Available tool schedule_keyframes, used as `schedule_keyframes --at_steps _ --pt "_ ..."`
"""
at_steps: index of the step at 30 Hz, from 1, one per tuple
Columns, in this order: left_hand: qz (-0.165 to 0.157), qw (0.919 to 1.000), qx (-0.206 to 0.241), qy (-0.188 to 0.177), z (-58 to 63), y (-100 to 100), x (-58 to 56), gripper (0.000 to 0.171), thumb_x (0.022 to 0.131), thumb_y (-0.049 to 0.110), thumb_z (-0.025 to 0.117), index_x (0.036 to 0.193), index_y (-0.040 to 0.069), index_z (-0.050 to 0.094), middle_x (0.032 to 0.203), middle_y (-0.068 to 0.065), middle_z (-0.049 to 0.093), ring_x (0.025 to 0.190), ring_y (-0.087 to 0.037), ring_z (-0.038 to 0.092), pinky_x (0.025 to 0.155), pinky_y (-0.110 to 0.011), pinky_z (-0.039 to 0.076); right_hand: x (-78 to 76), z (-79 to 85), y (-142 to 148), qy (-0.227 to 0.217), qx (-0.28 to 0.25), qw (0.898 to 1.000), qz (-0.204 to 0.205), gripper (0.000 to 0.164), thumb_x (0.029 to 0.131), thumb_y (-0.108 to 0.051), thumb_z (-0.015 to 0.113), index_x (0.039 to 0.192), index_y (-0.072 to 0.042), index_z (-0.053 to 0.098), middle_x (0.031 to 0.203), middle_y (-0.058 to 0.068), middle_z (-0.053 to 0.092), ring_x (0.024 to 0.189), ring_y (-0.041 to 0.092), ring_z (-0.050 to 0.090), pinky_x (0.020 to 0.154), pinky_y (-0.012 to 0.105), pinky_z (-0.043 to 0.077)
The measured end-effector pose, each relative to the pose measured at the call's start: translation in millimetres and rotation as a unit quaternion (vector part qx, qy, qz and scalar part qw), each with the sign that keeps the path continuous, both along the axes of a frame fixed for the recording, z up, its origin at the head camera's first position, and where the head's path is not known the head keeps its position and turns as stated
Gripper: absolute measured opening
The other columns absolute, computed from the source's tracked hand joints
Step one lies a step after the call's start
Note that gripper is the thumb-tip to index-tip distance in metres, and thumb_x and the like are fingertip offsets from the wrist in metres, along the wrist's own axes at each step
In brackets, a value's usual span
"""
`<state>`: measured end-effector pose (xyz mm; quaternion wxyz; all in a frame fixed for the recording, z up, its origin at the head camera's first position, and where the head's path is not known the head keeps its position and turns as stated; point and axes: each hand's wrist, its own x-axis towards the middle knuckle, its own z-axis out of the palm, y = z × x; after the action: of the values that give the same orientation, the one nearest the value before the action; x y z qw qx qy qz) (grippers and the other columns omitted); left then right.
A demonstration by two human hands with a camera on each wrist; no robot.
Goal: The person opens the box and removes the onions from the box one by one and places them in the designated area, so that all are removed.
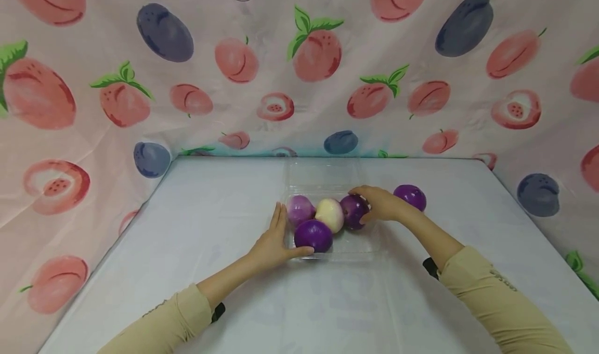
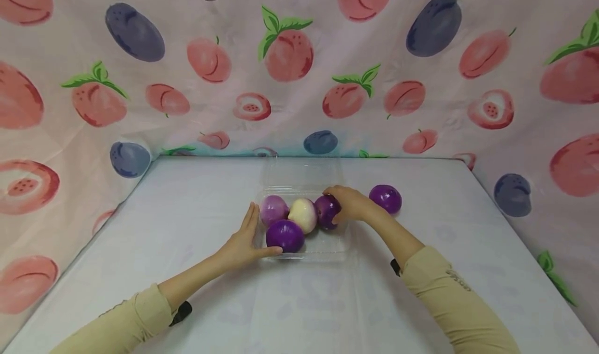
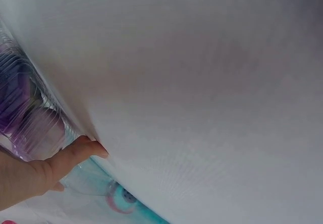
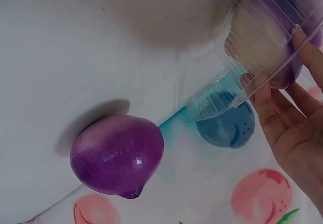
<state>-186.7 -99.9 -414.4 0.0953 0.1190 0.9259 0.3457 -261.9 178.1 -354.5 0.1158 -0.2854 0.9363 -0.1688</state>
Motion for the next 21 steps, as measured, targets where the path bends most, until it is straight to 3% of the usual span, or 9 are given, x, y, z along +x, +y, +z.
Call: schedule_keyframes --at_steps 5,13,21 --pt "-0.001 1.0 0.001 -0.003 0.2 -1 0.4 0.123 0.071 0.063 0.07 0.151 0.005 -0.004 0.158 -0.013 -0.012 0.14 -0.04 0.025 0.103 -0.055 0.038 -0.9 1.9 0 0.012 0.0 1.0 0.003 0.061 0.076 -0.008 0.076 0.129 0.008 0.049 0.126 0.028 0.055 0.113 0.043 0.054 0.095 0.052 0.045" --pt "0.006 1.0 -0.003 -0.003 -0.8 -1 -0.5 0.123 0.071 0.064 0.07 0.151 0.005 -0.003 0.159 -0.012 -0.011 0.139 -0.04 0.027 0.101 -0.055 0.04 -5.5 2.5 2 -0.009 -0.037 0.999 -0.013 0.062 0.078 -0.011 0.074 0.13 0.009 0.047 0.126 0.026 0.055 0.105 0.037 0.057 0.086 0.045 0.051" --pt "0.004 1.0 -0.007 -0.001 -1.1 0 -0.9 0.123 0.07 0.064 0.07 0.151 0.004 -0.002 0.159 -0.013 -0.01 0.139 -0.04 0.028 0.1 -0.055 0.041 -3.0 12.6 11 -0.005 -0.104 0.994 -0.023 0.06 0.079 -0.015 0.074 0.13 0.005 0.048 0.128 0.024 0.052 0.109 0.04 0.056 0.087 0.05 0.049"
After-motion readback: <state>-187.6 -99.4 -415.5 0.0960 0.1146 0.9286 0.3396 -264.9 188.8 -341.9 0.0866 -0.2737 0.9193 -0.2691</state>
